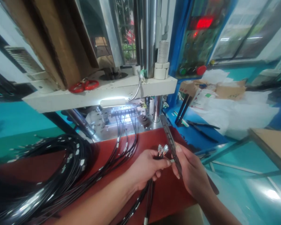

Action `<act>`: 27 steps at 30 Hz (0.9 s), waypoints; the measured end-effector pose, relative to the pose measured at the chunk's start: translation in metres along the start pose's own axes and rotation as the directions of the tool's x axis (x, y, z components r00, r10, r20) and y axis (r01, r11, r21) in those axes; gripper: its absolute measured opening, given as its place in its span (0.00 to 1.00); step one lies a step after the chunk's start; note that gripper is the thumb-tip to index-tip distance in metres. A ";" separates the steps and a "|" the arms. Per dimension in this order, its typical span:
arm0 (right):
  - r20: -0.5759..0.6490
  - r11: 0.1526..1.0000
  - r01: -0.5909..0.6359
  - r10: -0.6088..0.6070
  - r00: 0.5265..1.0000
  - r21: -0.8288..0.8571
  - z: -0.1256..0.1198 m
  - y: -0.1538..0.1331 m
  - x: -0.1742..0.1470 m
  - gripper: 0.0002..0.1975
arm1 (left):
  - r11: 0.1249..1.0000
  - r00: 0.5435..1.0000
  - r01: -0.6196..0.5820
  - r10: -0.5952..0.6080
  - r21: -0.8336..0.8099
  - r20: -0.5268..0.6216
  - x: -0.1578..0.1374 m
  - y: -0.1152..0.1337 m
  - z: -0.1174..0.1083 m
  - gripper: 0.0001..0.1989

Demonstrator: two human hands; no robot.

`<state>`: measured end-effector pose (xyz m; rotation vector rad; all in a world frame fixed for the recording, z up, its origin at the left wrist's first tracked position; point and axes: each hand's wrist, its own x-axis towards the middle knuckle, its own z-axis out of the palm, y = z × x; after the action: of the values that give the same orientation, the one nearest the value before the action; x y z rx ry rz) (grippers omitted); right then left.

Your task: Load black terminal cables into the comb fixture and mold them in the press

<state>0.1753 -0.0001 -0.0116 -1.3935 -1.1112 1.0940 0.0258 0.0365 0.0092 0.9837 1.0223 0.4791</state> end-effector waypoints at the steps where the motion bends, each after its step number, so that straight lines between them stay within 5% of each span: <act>1: 0.010 1.000 0.007 -0.007 1.000 -0.013 0.000 0.000 0.000 0.22 | 1.000 1.000 0.003 -0.003 0.003 -0.004 0.000 0.000 0.000 0.10; 21: 0.033 0.945 0.073 -0.066 0.997 -0.318 0.002 -0.004 -0.004 0.21 | 0.999 0.999 -0.046 0.046 0.015 0.004 0.002 -0.005 0.003 0.08; 27: 0.054 0.972 0.066 -0.055 0.997 -0.228 -0.001 -0.004 -0.005 0.23 | 0.996 0.997 -0.054 0.057 -0.069 0.048 0.002 -0.003 -0.004 0.12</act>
<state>0.1749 -0.0044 -0.0072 -1.5075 -1.3403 0.9831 0.0227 0.0384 0.0045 0.9610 0.9300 0.5288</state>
